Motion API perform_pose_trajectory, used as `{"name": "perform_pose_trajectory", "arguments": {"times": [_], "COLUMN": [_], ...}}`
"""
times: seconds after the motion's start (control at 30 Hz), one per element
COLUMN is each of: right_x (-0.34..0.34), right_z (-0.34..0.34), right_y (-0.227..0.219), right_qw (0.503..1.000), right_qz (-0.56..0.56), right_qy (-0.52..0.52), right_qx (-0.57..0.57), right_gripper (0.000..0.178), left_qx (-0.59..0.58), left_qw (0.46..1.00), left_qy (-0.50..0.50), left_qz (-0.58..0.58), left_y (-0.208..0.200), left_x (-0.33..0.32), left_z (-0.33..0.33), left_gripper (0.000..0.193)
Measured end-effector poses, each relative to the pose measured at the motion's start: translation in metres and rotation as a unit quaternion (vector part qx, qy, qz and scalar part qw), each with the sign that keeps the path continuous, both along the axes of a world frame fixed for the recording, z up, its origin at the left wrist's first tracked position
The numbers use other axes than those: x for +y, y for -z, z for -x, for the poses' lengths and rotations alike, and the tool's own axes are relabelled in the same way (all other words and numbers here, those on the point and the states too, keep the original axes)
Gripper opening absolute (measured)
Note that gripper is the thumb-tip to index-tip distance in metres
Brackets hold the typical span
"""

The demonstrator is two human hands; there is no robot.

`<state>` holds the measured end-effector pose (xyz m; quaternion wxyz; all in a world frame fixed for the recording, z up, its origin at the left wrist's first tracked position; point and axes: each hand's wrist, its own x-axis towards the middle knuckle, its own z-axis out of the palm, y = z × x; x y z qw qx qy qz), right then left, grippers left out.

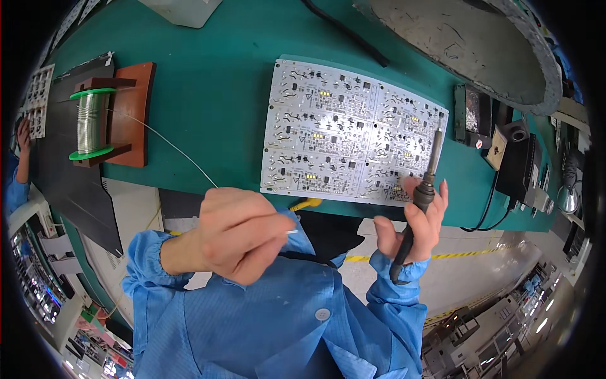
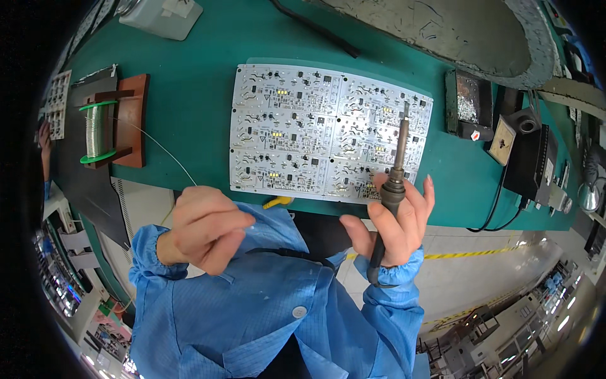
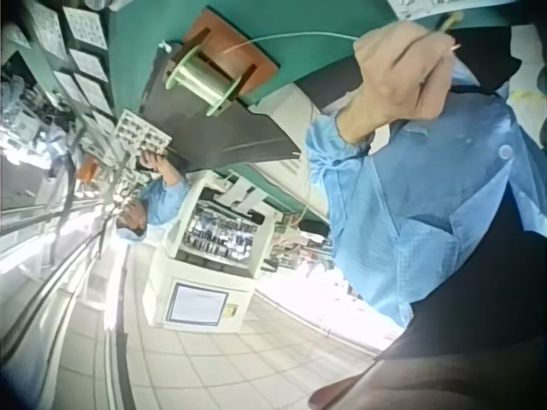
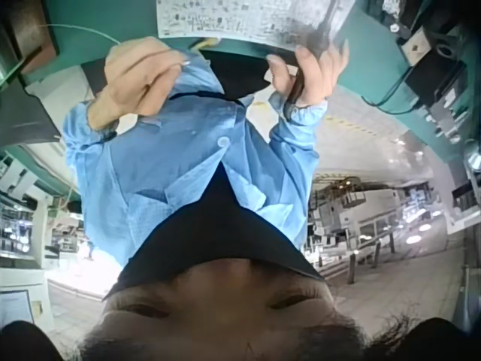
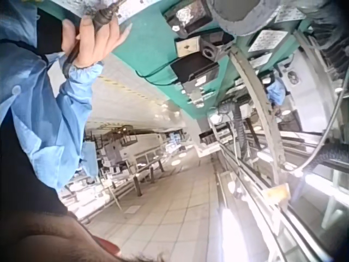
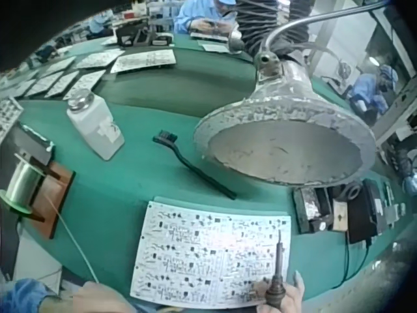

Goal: Soldering and assembling electronic components onto printed circuit boards at a factory workstation.

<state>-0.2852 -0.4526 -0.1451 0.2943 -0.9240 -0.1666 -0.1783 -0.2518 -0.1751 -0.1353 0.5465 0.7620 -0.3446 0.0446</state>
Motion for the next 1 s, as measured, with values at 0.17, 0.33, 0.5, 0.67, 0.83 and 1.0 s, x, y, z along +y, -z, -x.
{"name": "perform_pose_trajectory", "arguments": {"times": [0.17,0.33,0.5,0.67,0.83,1.0], "right_x": [-0.003,-0.001,-0.001,-0.006,-0.009,-0.009], "right_z": [0.006,-0.002,-0.007,-0.012,-0.014,-0.013], "right_y": [0.004,0.002,0.003,0.01,0.021,0.021], "right_qw": [0.996,0.993,0.991,0.992,0.984,0.981], "right_qz": [-0.089,-0.106,-0.128,-0.117,-0.145,-0.158], "right_qy": [0.003,-0.022,-0.009,0.039,0.101,0.106], "right_qx": [-0.009,-0.037,-0.034,-0.03,-0.03,-0.029], "right_gripper": [0.039,0.049,0.047,0.043,0.045,0.045], "left_qx": [-0.032,-0.052,-0.041,-0.013,-0.01,0.038], "left_qw": [0.996,0.992,0.988,0.98,0.971,0.966], "left_qy": [-0.075,-0.094,-0.139,-0.195,-0.236,-0.254], "left_qz": [-0.026,-0.067,-0.048,-0.031,-0.036,-0.035], "left_y": [0.007,0.003,0.006,0.009,0.014,0.016], "left_x": [0.005,0.002,0.0,-0.002,-0.005,-0.006], "left_z": [-0.008,-0.017,-0.02,-0.023,-0.028,-0.029], "left_gripper": [0.029,0.03,0.024,0.02,0.017,0.018]}}
